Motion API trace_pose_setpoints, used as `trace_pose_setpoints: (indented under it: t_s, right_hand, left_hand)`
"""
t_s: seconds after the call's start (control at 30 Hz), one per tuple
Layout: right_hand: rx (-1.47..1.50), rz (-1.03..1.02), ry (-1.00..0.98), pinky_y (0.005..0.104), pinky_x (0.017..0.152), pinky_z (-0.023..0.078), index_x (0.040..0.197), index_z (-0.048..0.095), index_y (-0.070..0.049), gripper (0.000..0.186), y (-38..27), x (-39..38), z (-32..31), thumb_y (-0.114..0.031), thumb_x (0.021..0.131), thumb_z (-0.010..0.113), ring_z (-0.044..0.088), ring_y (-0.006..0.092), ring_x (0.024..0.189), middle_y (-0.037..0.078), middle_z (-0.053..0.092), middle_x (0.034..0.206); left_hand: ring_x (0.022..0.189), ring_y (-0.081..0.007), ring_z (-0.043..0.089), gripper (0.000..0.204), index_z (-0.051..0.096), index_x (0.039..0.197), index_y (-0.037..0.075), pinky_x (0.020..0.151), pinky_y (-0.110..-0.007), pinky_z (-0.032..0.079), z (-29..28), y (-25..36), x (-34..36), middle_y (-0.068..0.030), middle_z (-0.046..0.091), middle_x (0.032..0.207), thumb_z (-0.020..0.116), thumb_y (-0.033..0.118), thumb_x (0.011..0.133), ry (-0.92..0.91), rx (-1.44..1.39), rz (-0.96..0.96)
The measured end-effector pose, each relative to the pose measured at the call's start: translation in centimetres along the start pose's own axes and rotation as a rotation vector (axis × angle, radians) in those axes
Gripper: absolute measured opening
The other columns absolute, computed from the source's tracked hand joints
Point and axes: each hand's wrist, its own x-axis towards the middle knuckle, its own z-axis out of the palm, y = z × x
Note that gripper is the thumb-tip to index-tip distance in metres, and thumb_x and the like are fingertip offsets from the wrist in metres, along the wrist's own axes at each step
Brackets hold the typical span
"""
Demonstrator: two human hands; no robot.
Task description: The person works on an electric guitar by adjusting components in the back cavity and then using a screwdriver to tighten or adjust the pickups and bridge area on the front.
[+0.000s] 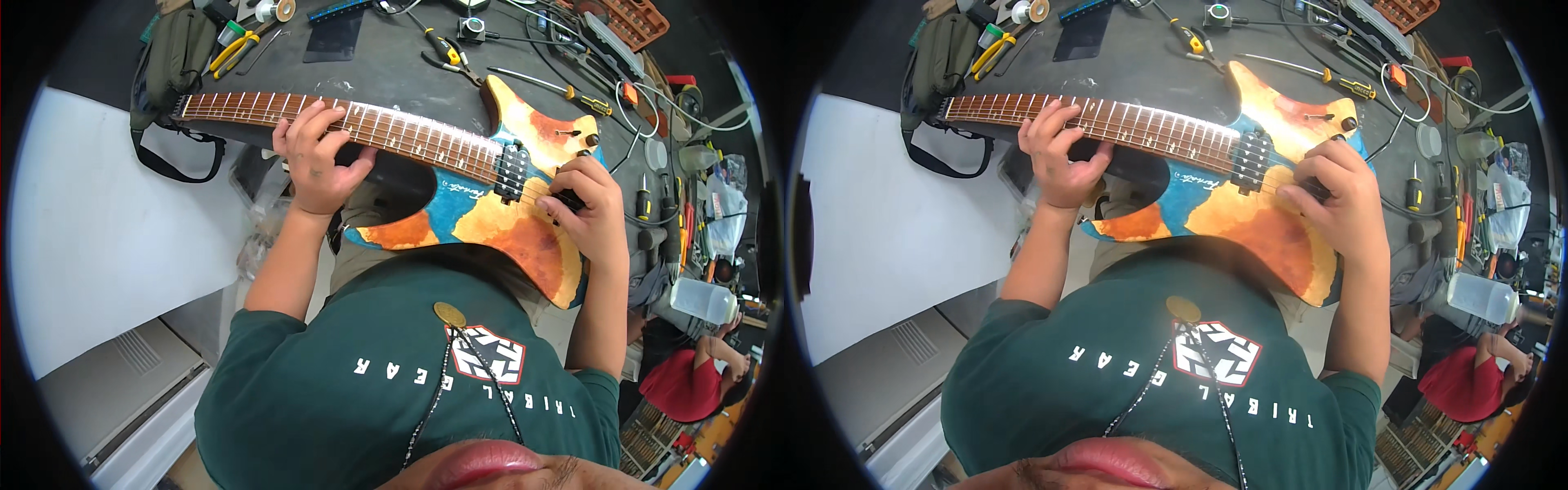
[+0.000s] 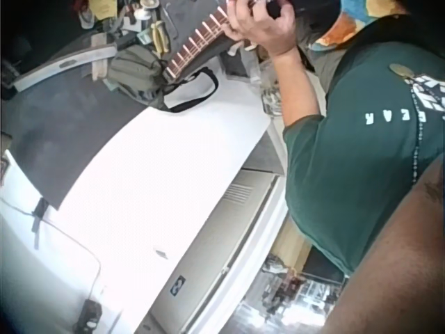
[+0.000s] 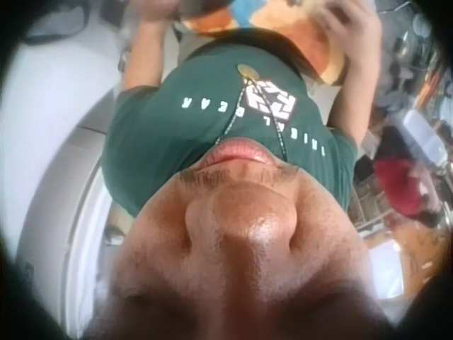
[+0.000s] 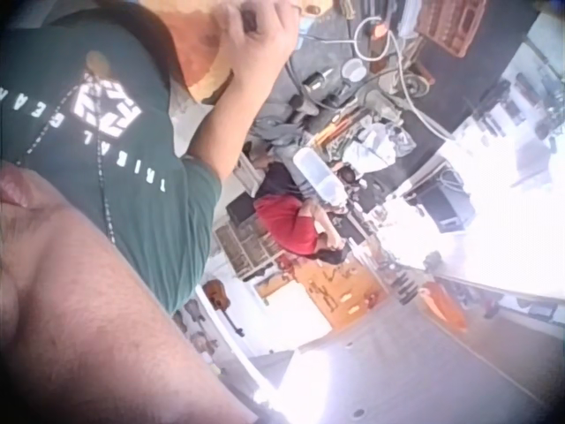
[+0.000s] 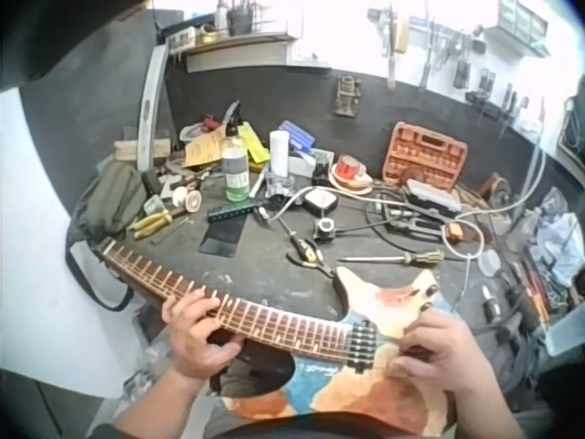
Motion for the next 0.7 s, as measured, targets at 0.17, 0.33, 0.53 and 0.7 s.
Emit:
trace_pose_setpoints:
  t_s: [0.17,0.33,0.53,0.7]
  right_hand:
    - [0.015,0.028,0.005,0.0409,0.075,0.055,0.092,0.076,-0.002,0.024,0.10,-0.05,0.04,-0.008,0.079,0.096,0.069,0.0282,0.087,0.008,0.070,0.093]
    - [0.017,0.014,0.014,0.0414,0.076,0.055,0.092,0.077,-0.003,0.021,0.21,-0.03,0.18,-0.008,0.082,0.095,0.069,0.0282,0.088,0.007,0.071,0.093]
    - [0.006,0.025,0.013,0.0416,0.077,0.056,0.091,0.076,-0.004,0.022,0.31,-0.17,0.11,-0.008,0.081,0.095,0.069,0.0285,0.089,0.007,0.071,0.093]
    - [0.007,-0.001,0.003,0.0420,0.077,0.056,0.092,0.076,-0.004,0.024,-0.24,0.23,-0.26,-0.009,0.079,0.096,0.068,0.0292,0.089,0.007,0.070,0.093]
  left_hand:
    - [0.142,-0.0365,0.069,0.060,0.061,0.123,0.021,0.131,-0.052,0.027,0.17,-0.28,0.12,-0.0062,0.076,0.141,0.095,0.017,0.074,0.008,0.004,0.048]
    - [0.143,-0.0308,0.067,0.059,0.062,0.117,0.023,0.130,-0.054,0.026,0.34,-0.14,-0.09,-0.0015,0.077,0.139,0.100,0.022,0.072,0.010,0.000,0.020]
    - [0.143,-0.0371,0.068,0.058,0.060,0.123,0.020,0.134,-0.052,0.024,0.36,0.02,0.09,-0.0059,0.076,0.142,0.096,0.020,0.078,-0.002,0.020,0.028]
    - [0.142,-0.0313,0.067,0.057,0.061,0.116,0.023,0.131,-0.055,0.025,0.47,-0.03,-0.01,-0.0015,0.077,0.139,0.099,0.024,0.074,0.009,0.021,0.008]
